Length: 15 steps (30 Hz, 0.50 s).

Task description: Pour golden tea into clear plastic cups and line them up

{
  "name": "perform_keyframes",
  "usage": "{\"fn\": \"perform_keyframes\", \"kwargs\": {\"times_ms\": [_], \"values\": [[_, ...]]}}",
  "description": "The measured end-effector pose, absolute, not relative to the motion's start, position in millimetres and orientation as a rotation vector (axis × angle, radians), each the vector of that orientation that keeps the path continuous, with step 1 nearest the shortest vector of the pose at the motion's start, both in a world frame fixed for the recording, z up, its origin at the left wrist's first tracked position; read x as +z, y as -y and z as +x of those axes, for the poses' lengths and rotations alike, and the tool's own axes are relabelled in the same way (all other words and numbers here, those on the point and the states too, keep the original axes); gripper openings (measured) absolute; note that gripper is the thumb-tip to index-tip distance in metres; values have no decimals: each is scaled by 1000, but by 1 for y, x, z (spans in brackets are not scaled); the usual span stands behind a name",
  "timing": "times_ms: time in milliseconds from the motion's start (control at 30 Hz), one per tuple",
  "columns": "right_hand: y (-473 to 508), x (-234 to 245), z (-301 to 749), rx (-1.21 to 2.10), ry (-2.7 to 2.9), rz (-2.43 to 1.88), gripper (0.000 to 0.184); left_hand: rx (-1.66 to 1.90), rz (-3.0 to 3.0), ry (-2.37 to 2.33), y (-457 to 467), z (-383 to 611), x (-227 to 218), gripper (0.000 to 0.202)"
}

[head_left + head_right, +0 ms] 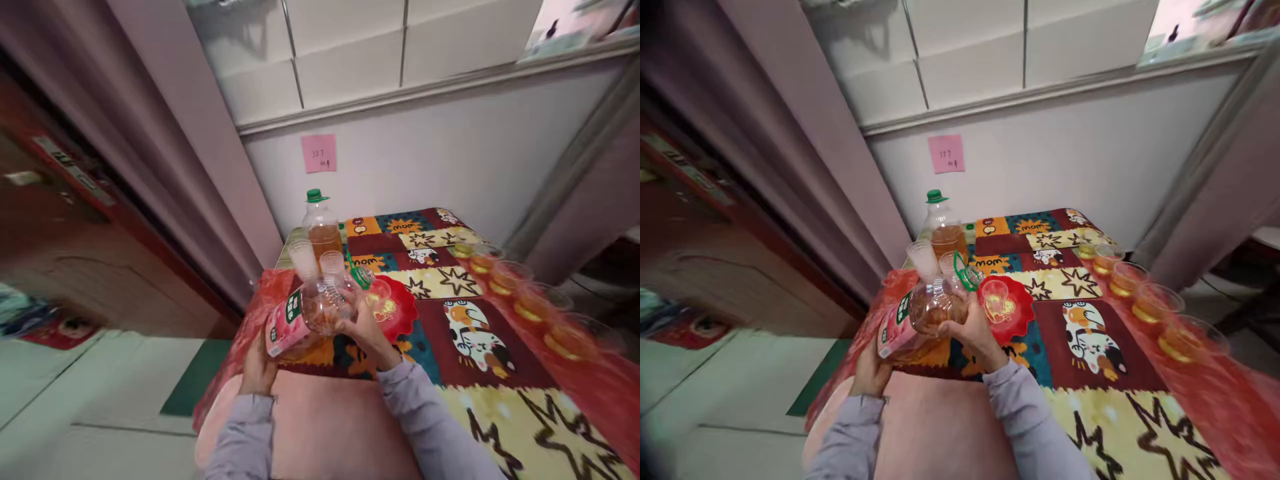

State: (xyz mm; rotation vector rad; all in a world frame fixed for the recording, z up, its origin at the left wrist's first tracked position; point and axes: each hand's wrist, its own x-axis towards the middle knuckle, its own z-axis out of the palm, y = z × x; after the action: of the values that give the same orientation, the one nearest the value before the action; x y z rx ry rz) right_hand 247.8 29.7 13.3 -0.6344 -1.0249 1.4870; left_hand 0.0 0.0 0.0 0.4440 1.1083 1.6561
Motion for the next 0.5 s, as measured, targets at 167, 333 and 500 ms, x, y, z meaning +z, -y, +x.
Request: {"fn": "perform_keyframes", "kwargs": {"times_ms": [167, 333, 500], "values": [[-30, 7, 251, 1468, 1031, -665, 126, 1667, 492, -1092, -2, -3, -13, 38], [-24, 11, 246, 1468, 963, -610, 124, 1705, 537, -1094, -3, -6, -22, 51], [-18, 22, 240, 1425, 915, -554, 126, 1734, 516, -1093, -4, -11, -24, 54]]}}
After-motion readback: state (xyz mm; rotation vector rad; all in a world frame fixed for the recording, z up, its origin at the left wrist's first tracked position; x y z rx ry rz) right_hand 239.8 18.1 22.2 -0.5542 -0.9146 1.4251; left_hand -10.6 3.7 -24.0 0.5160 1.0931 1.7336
